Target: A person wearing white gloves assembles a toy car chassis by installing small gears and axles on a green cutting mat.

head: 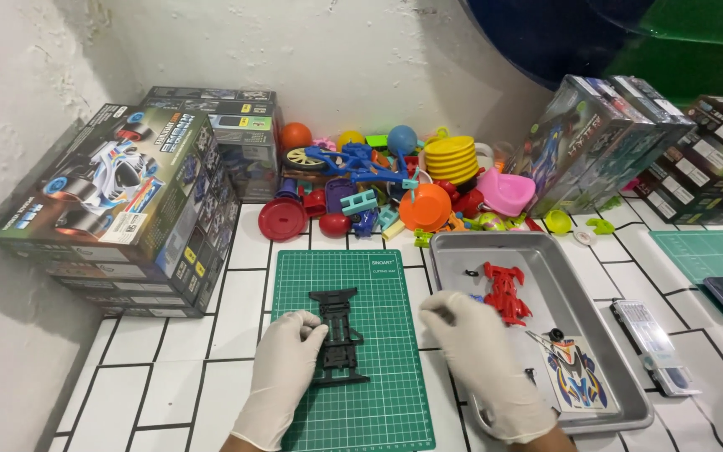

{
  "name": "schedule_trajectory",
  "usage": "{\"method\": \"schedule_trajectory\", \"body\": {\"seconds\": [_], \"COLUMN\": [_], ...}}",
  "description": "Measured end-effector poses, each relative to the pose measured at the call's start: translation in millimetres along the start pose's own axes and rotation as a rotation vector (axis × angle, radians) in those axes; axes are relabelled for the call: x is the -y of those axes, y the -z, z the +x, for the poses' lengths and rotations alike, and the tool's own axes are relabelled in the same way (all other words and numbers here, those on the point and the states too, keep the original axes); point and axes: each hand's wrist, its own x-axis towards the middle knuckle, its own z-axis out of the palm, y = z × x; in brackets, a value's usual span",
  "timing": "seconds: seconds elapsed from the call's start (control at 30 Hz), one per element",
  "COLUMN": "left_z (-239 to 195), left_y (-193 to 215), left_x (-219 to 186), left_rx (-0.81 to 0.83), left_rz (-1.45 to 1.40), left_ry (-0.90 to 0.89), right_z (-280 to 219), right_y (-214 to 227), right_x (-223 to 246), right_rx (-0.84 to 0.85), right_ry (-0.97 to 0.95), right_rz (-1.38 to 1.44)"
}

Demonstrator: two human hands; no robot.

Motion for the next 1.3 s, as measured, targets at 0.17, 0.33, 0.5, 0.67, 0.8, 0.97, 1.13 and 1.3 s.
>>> {"method": "schedule_trajectory", "body": {"seconds": [0.17,0.33,0.5,0.67,0.8,0.97,1.13,1.3], "left_z": [-13,-43,-65,-39,-29,-14,-12,-3], "left_y": [5,-4,-53,-147,-190,-240,-245,-250], "left_x": [-16,-62,-107,-124,-134,-133,-132,-122], "left_rx": [-0.018,0.055,0.306,0.316,0.301,0.208,0.256,0.138], "left_rz": [-0.006,-0.006,-0.034,0.121,0.400,0.579,0.665,0.617], "left_ry": [-0.019,-0.126,-0.536,-0.874,-0.993,-1.095,-1.037,-1.068], "right_z": [-2,31,45,75,96,89,86,96], "right_y": [70,89,86,79,73,78,79,70], "right_x": [-5,-67,-93,-144,-177,-161,-157,-172], "right_rx": [-0.051,-0.083,0.045,0.050,0.040,0.111,0.155,0.150], "right_ry": [-0.209,-0.301,-0.236,-0.144,-0.071,-0.075,0.013,0.098], "right_rz": [-0.128,-0.305,-0.596,-0.783,-0.862,-0.876,-0.934,-0.964]}}
